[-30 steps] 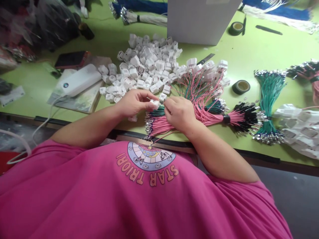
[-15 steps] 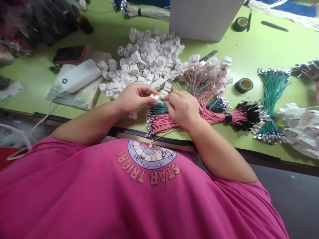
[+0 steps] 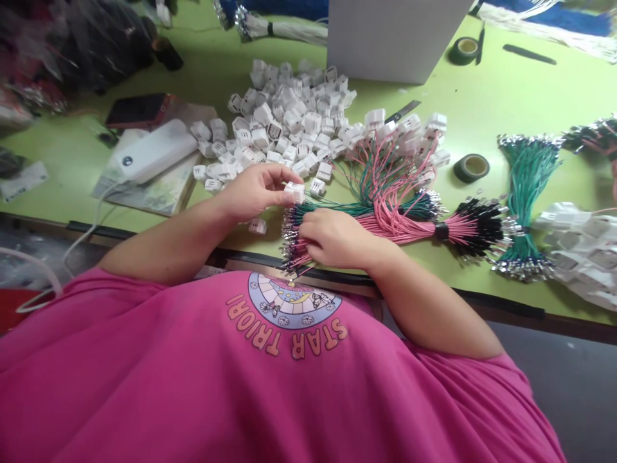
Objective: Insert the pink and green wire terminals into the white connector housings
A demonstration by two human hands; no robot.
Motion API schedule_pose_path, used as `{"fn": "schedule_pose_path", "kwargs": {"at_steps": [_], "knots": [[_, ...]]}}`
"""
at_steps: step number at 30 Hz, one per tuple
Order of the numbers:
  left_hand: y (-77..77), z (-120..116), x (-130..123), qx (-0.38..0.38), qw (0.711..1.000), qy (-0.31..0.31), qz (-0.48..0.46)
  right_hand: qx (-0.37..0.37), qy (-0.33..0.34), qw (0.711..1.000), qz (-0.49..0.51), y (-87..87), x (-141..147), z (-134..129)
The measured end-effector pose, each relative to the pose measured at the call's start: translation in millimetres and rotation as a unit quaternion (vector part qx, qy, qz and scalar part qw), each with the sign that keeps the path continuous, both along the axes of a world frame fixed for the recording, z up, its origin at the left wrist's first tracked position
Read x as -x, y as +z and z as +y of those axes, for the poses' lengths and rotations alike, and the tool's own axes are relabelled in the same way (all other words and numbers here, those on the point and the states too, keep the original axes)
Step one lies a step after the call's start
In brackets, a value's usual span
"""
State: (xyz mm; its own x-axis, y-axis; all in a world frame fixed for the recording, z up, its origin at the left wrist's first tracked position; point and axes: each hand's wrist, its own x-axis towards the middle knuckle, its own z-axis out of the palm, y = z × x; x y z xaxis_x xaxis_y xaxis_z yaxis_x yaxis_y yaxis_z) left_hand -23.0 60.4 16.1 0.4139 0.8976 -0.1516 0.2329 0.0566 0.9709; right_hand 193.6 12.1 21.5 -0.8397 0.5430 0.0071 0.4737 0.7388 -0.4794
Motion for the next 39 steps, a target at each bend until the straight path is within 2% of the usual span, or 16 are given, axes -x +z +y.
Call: {"fn": "schedule_pose_path", "kwargs": {"at_steps": [5, 8, 13, 16, 19, 24, 29, 34, 39], "knots": [[2.6, -0.8, -2.1, 0.057, 0.996, -0.004, -0.071, 0.107, -0.127, 0.978, 0.128, 2.9, -7.2, 8.4], [1.4, -1.4, -3.0, 0.094, 0.99, -0.004, -0.101, 0.187, -0.175, 0.943, 0.21, 2.0, -7.6, 10.3], [-0.5, -1.9, -4.9, 0.152, 0.973, -0.009, -0.173, 0.334, -0.234, 0.863, 0.298, 3.6, -8.5, 14.3], [-2.0, -1.4, -4.9, 0.173, 0.966, 0.002, -0.194, 0.371, -0.245, 0.846, 0.293, 7.4, -9.3, 15.7], [-2.0, -1.6, -4.9, 0.183, 0.963, 0.002, -0.199, 0.363, -0.267, 0.85, 0.274, 10.3, -8.6, 14.9], [-2.6, -3.0, -7.0, 0.192, 0.959, 0.006, -0.206, 0.287, -0.327, 0.857, 0.275, 8.3, -6.2, 14.2], [-7.0, -1.2, -7.2, 0.197, 0.958, 0.004, -0.209, 0.272, -0.299, 0.883, 0.238, 4.6, -6.8, 15.3], [-6.8, -3.3, -8.5, 0.184, 0.969, 0.016, -0.166, 0.198, -0.34, 0.878, 0.273, 0.9, -4.7, 14.4], [-0.5, -7.4, -10.6, 0.168, 0.977, 0.022, -0.128, 0.147, -0.335, 0.899, 0.242, -3.0, -1.0, 13.1]]}}
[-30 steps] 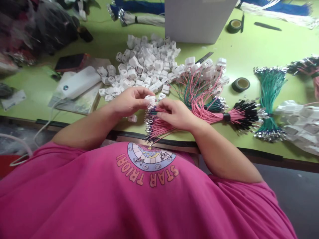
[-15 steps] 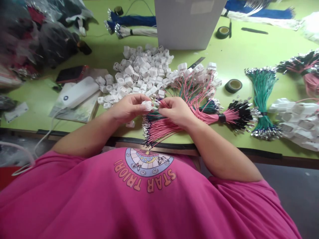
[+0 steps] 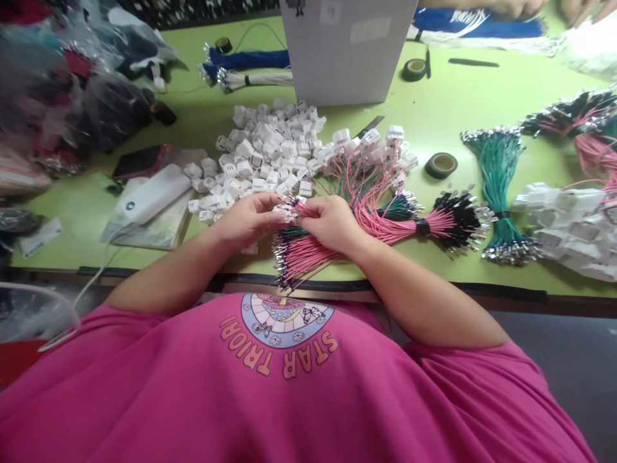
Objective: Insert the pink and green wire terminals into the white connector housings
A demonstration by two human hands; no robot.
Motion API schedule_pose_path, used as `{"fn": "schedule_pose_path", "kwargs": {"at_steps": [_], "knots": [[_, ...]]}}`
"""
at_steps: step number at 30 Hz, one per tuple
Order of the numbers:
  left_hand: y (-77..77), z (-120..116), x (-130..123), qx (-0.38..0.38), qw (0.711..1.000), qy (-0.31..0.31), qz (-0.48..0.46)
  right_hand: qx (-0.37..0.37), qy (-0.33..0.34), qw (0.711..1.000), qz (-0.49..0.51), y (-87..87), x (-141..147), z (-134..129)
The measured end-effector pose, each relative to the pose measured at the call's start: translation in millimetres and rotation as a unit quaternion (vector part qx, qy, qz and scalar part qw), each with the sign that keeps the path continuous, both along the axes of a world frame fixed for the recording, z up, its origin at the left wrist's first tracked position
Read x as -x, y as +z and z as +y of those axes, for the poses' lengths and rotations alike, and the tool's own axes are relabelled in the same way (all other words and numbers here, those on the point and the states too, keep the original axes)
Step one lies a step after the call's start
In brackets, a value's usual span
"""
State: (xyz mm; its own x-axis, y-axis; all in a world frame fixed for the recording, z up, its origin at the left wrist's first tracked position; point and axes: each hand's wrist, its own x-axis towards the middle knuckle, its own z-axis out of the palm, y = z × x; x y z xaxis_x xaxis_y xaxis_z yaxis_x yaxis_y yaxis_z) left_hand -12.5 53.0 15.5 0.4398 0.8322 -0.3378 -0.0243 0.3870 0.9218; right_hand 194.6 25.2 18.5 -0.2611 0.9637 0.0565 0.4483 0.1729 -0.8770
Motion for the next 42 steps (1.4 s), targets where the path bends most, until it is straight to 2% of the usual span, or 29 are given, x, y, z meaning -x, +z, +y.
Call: {"fn": "schedule_pose_path", "kwargs": {"at_steps": [4, 7, 10, 13, 17, 23, 27, 29, 31, 33, 35, 38, 40, 42], "knots": [[2.8, -3.8, -3.3, -0.046, 0.998, -0.005, 0.048, -0.016, 0.002, 0.999, -0.041, -5.9, 1.5, 0.0], [-1.8, -5.1, -5.6, -0.104, 0.993, 0.003, 0.059, -0.015, 0.008, 0.999, -0.047, -11.2, 2.7, 0.7], [-8.0, -3.3, -5.4, -0.128, 0.989, 0.013, 0.067, -0.005, 0.008, 0.999, -0.047, -12.9, 2.6, 1.5], [-10.9, -0.5, -3.4, -0.132, 0.988, 0.019, 0.078, 0.01, 0.006, 0.999, -0.033, -7.9, -0.4, 2.7], [-9.5, -1.2, -3.9, -0.109, 0.991, 0.021, 0.079, 0.047, 0.04, 0.997, -0.044, 1.7, -5.1, 3.7], [-6.0, -7.3, -15.0, -0.07, 0.994, -0.002, 0.081, -0.012, 0.034, 0.993, -0.109, -0.3, -1.1, 1.9], [-4.7, -4.6, -15.6, -0.086, 0.992, -0.009, 0.092, -0.004, 0.029, 0.995, -0.095, -3.2, -0.7, 2.9], [-0.2, 0.8, -13.2, -0.106, 0.988, -0.018, 0.107, 0.0, 0.018, 0.998, -0.066, -1.8, -4.8, 3.9], [7.5, 9.7, -11.0, -0.133, 0.98, -0.03, 0.147, -0.022, -0.02, 0.998, -0.05, 2.0, -11.2, 4.4], [16.7, 21.6, -10.3, -0.173, 0.962, -0.047, 0.208, -0.063, -0.075, 0.994, -0.05, 7.0, -17.4, 3.5], [24.2, 35.1, -11.6, -0.216, 0.943, -0.071, 0.242, -0.088, -0.096, 0.99, -0.062, 11.1, -20.5, 1.4], [28.4, 54.8, -16.7, -0.24, 0.938, -0.113, 0.225, -0.112, -0.032, 0.985, -0.131, 11.1, -17.1, -3.2], [27.3, 65.3, -20.8, -0.247, 0.934, -0.136, 0.22, -0.143, 0.015, 0.969, -0.2, 7.5, -10.8, -6.3], [25.7, 73.0, -25.1, -0.255, 0.927, -0.143, 0.234, -0.162, 0.031, 0.95, -0.267, 3.6, -3.2, -9.0]]}}
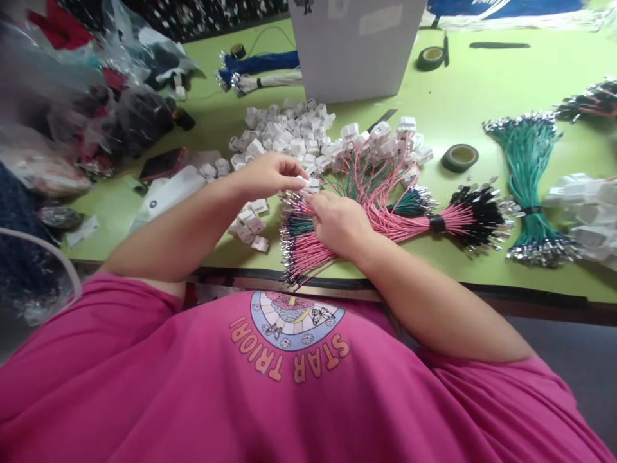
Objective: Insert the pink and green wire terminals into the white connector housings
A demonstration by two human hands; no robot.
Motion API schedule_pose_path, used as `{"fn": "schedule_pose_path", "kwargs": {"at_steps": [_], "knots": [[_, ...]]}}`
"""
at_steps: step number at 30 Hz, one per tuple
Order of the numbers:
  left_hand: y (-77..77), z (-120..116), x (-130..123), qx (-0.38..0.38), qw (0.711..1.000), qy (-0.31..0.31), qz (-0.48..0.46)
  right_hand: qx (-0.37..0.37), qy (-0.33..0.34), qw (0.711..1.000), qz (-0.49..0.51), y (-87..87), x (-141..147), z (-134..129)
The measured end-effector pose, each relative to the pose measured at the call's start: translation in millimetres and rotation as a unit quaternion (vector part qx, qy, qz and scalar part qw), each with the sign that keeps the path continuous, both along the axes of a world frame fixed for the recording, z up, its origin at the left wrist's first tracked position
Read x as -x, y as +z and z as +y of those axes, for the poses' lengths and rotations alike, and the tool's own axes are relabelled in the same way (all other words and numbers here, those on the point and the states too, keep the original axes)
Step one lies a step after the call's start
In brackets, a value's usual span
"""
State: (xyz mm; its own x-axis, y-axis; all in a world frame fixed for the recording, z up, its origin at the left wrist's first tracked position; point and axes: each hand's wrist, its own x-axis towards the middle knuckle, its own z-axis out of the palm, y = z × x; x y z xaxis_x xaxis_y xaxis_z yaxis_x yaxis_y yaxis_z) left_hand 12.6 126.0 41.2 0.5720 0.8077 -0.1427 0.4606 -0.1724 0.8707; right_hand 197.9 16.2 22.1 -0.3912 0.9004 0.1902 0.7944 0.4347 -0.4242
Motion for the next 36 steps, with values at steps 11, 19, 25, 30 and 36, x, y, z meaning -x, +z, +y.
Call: {"fn": "schedule_pose_path", "kwargs": {"at_steps": [11, 19, 25, 30, 36], "knots": [[-2.0, 41.4, -61.8, -0.166, 0.985, 0.016, 0.033, 0.102, 0.091, 0.978, -0.155, -6.0, 12.4, 11.5], [-8.7, 40.7, -58.4, -0.181, 0.982, 0.019, -0.045, 0.241, 0.044, 0.958, 0.152, -14.5, -5.0, 27.4], [-11.1, 6.6, 0.9, -0.094, 0.992, -0.084, -0.015, 0.292, -0.003, 0.921, 0.256, -13.5, -9.3, 29.7], [-29.2, -3.9, 8.0, -0.113, 0.976, -0.163, 0.084, 0.328, -0.015, 0.893, 0.307, -8.7, -6.4, 26.0], [-16.4, -4.6, 28.1, -0.171, 0.979, -0.08, 0.078, 0.31, -0.017, 0.891, 0.33, -5.4, -6.8, 23.4]]}}
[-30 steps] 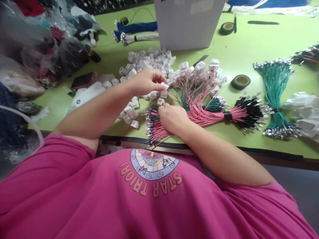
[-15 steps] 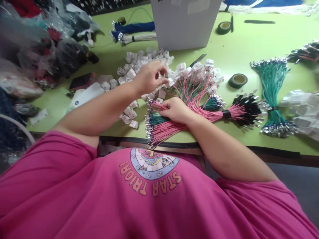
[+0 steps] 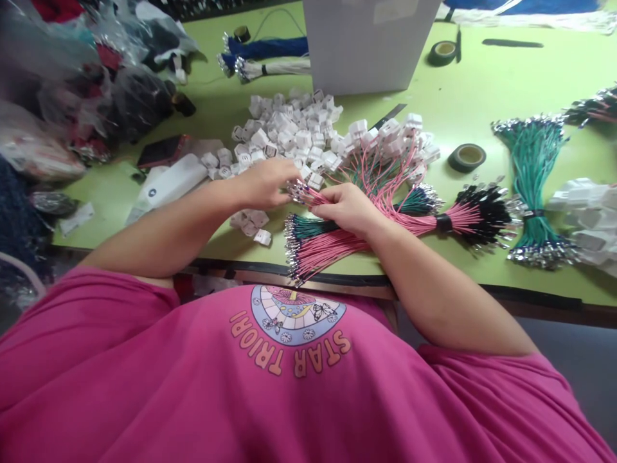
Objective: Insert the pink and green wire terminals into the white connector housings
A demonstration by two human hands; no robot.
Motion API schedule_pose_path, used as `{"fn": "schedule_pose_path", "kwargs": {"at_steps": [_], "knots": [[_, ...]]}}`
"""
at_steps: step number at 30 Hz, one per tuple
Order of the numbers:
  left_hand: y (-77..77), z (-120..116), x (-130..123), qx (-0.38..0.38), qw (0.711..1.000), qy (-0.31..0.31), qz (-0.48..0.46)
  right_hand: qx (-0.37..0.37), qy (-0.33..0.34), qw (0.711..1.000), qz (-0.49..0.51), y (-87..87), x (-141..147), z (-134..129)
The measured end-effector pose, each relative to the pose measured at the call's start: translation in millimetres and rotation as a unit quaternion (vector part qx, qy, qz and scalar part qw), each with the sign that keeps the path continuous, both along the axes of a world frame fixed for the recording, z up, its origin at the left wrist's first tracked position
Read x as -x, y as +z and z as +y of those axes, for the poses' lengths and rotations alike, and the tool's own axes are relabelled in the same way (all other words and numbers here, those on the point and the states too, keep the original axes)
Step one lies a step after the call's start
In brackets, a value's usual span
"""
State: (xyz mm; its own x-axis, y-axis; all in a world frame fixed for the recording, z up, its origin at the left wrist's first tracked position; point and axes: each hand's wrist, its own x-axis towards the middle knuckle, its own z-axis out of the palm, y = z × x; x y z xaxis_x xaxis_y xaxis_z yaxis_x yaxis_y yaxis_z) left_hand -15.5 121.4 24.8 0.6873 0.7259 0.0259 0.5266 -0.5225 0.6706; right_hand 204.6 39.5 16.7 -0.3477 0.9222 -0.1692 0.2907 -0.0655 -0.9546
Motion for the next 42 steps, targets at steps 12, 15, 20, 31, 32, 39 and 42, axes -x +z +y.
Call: {"fn": "schedule_pose_path", "kwargs": {"at_steps": [12, 15, 20, 31, 32, 39, 42], "knots": [[-8.2, -64.6, -8.3, 0.342, 0.88, 0.171, -0.282, -0.039, -0.041, 0.998, -0.021, 9.1, -5.5, -4.5], [-18.0, -61.0, -9.7, 0.336, 0.869, 0.174, -0.32, -0.049, -0.021, 0.996, -0.067, 10.8, -5.3, -4.8], [-18.8, -59.1, -9.5, 0.351, 0.855, 0.177, -0.338, -0.041, -0.011, 0.994, -0.101, 16.0, -3.1, -6.0], [-26.7, -57.4, -2.6, 0.368, 0.848, 0.149, -0.351, -0.003, 0.001, 0.991, -0.136, 21.6, -0.1, -6.2], [-27.2, -57.3, -2.6, 0.361, 0.854, 0.146, -0.345, 0.004, 0.002, 0.991, -0.136, 22.7, 0.6, -6.3], [-23.9, -63.0, -7.5, 0.316, 0.881, 0.153, -0.318, -0.017, 0.03, 0.99, -0.134, 17.8, 5.1, -4.7], [-23.9, -66.7, -12.7, 0.311, 0.883, 0.172, -0.308, -0.059, 0.049, 0.986, -0.145, 9.1, 6.2, -3.5]]}}
